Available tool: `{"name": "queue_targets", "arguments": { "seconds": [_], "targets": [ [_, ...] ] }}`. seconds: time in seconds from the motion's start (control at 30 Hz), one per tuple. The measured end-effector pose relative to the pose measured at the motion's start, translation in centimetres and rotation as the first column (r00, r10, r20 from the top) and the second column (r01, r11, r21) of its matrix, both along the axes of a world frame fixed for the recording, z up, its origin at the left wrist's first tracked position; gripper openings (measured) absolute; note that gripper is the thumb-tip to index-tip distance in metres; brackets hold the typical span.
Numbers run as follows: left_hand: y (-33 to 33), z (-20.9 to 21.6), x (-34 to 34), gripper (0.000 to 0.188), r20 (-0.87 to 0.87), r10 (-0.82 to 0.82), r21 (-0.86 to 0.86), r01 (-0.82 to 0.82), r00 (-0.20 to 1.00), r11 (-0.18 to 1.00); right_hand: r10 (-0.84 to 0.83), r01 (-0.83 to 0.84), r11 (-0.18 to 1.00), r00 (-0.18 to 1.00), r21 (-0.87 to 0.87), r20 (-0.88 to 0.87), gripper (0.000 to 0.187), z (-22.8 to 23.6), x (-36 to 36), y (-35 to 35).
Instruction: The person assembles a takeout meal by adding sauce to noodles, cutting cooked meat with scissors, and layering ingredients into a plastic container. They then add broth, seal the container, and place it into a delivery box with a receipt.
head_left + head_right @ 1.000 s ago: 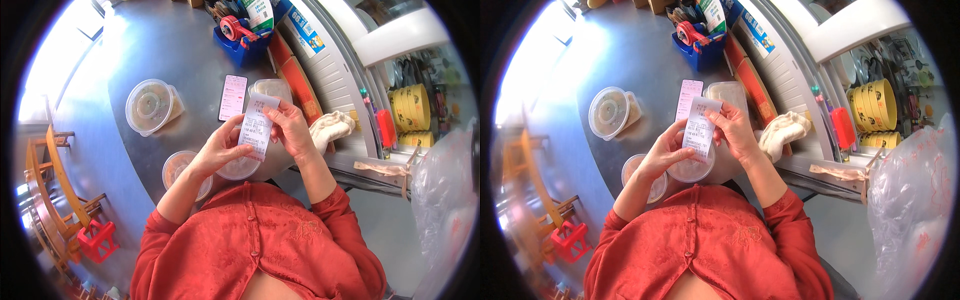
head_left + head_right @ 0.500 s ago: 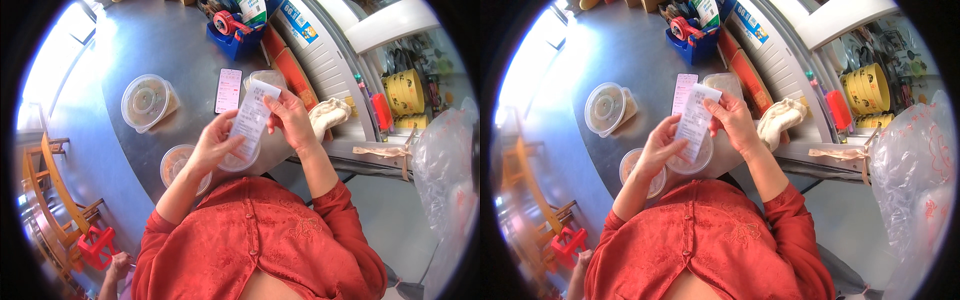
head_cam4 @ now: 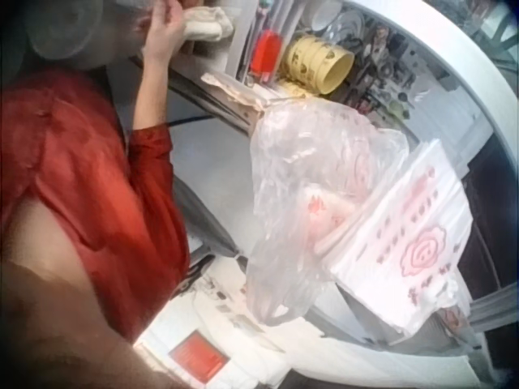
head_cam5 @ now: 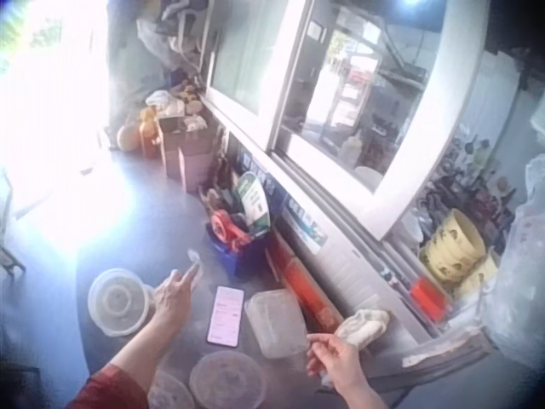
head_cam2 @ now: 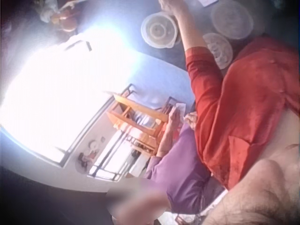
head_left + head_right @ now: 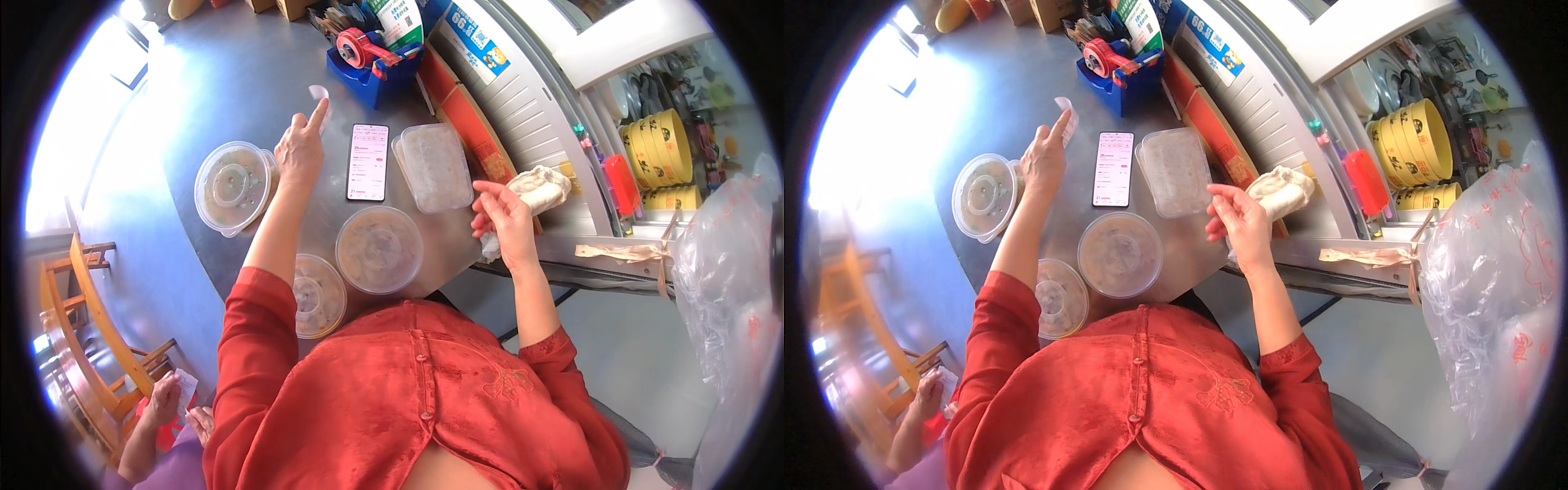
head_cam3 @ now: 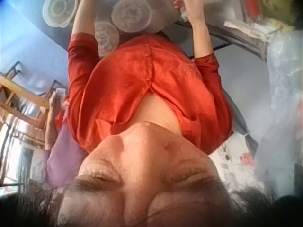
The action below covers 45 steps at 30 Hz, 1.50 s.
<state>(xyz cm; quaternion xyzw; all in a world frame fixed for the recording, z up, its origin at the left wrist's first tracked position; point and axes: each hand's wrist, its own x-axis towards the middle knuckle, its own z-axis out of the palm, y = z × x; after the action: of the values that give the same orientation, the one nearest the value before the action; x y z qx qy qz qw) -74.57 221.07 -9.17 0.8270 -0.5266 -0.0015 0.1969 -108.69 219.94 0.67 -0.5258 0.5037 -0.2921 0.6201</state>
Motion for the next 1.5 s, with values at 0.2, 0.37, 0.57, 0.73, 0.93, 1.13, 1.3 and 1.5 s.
{"name": "queue_targets", "arguments": {
  "seconds": [0.2, 0.37, 0.57, 0.73, 0.93, 1.13, 1.3, 1.5],
  "targets": [
    [0.4, 0.7, -0.6, 0.054, 0.091, -0.067, -0.040, 0.070, 0.994, 0.997, -0.014, 0.016, 0.998, 1.000, 0.063, -0.027, 0.027, -2.0, -1.9, 0.4],
    [7.4, 7.9, -0.7, 0.040, -0.057, -0.050, -0.373, 0.025, 0.997, 0.927, 0.268, -0.231, 0.924, 0.960, 0.306, -0.084, 0.027, -3.9, -1.2, 2.5],
    [20.6, 7.4, -2.3, 0.035, -0.161, 0.268, -0.347, -0.308, 0.950, 0.886, 0.413, -0.443, 0.671, 0.889, 0.595, 0.195, 0.054, -7.0, 1.0, 4.8],
    [29.6, 2.0, -6.8, 0.062, -0.375, 0.534, -0.017, -0.582, 0.758, 0.813, 0.395, -0.511, 0.637, 0.859, 0.576, 0.326, 0.042, -8.8, 2.3, 5.1],
    [31.6, -1.0, -11.4, 0.071, -0.894, -0.165, 0.140, -0.609, -0.417, 0.781, 0.457, -0.508, 0.652, 0.856, 0.563, 0.242, 0.040, -9.2, 4.0, 4.4],
    [33.4, -0.3, -13.8, 0.074, -0.886, -0.291, 0.042, -0.688, -0.360, 0.725, 0.479, -0.560, 0.659, 0.827, 0.502, 0.295, 0.039, -9.1, 7.7, 4.6],
    [34.5, -0.1, -15.9, 0.074, -0.876, -0.301, 0.058, -0.703, -0.376, 0.709, 0.518, -0.621, 0.640, 0.784, 0.453, 0.342, 0.037, -9.8, 10.8, 5.0],
    [34.7, 0.5, -16.6, 0.078, -0.889, -0.292, 0.030, -0.680, -0.353, 0.732, 0.482, -0.616, 0.628, 0.788, 0.475, 0.383, 0.040, -10.3, 10.8, 5.4]
  ]
}}
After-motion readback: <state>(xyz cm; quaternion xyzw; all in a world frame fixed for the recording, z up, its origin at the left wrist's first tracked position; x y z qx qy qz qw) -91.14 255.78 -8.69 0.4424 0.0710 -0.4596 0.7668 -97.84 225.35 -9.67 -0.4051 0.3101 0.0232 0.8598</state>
